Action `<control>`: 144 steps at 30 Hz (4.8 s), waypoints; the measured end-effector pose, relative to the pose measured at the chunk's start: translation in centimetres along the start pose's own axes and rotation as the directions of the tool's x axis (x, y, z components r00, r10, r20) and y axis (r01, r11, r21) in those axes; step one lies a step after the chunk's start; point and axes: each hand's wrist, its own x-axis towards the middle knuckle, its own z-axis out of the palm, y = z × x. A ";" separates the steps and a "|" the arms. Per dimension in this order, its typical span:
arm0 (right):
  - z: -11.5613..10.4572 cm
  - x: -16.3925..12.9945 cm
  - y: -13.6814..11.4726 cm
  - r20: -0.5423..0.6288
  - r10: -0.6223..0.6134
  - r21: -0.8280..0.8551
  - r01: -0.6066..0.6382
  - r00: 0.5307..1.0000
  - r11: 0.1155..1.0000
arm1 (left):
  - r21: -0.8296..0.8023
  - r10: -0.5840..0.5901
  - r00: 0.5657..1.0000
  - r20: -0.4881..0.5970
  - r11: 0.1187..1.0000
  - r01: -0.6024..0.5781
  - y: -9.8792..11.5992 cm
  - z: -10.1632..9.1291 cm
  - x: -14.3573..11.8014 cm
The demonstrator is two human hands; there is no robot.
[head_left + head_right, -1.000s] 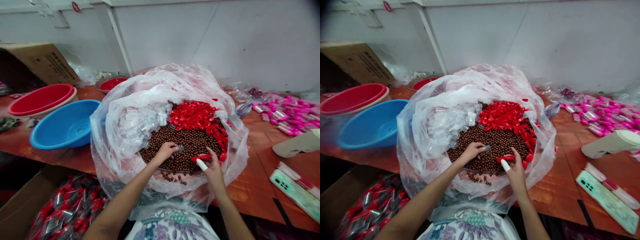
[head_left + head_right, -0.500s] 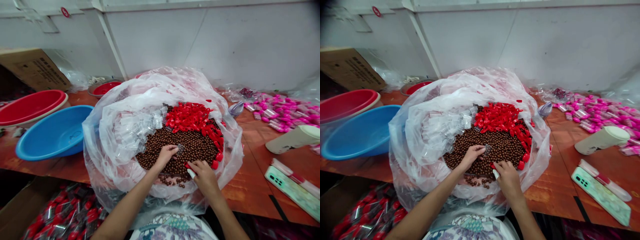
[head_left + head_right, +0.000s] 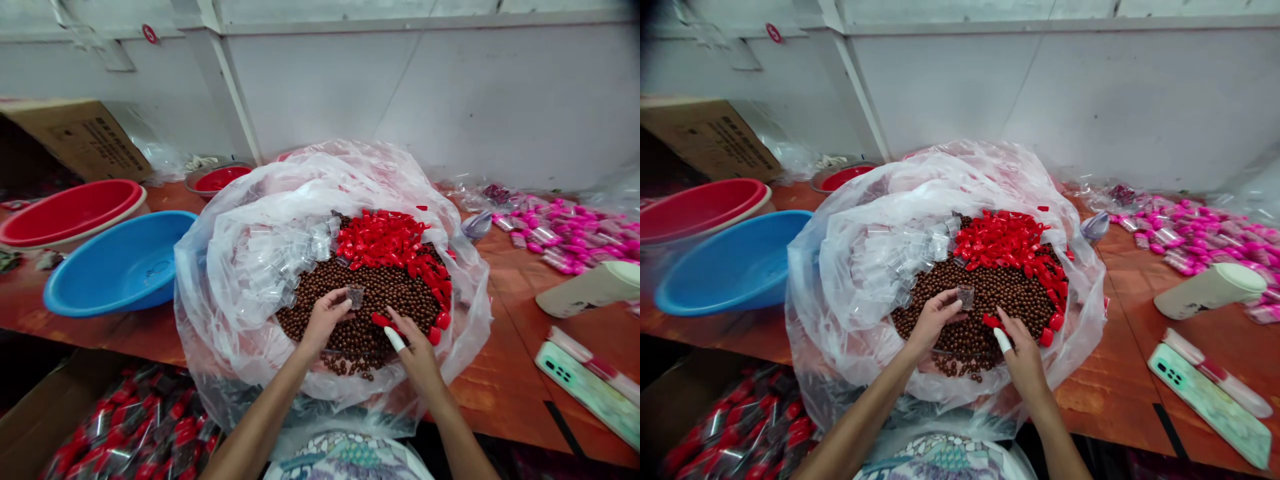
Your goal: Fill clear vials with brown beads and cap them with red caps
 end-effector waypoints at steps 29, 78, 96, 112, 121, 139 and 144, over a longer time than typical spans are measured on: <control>1.4 2.8 -2.2 0.135 0.275 0.637 -0.296 0.952 0.711 | -0.138 -0.175 0.983 0.055 0.974 0.181 0.7 -0.6 -3.1; 2.4 0.5 -2.3 0.004 -0.053 0.162 0.052 0.999 0.985 | -0.180 -0.234 0.972 -0.005 0.957 0.229 -1.2 2.7 -4.0; 3.1 1.0 -3.1 0.182 -0.508 -0.333 0.539 0.842 0.774 | -0.165 -0.249 0.965 0.079 0.952 0.259 -1.4 2.7 -4.1; 1.2 0.6 0.4 0.097 -0.412 -0.464 0.407 0.906 0.787 | 0.783 0.445 0.886 -0.135 0.595 -0.179 4.0 -2.9 -4.2; 0.7 0.3 0.6 0.060 -0.383 -0.406 0.373 0.922 0.834 | 0.992 0.424 0.905 -0.033 -0.099 0.082 6.2 -9.5 -1.7; 2.6 15.0 -0.1 -0.039 -0.351 -0.269 0.329 0.935 0.905 | 0.942 0.389 0.920 -0.049 0.323 -0.087 4.7 -6.3 0.2; 1.5 14.1 0.1 -0.066 -0.304 -0.209 0.285 0.950 0.935 | 0.869 0.257 0.965 -0.051 0.488 -0.084 1.8 -4.4 0.8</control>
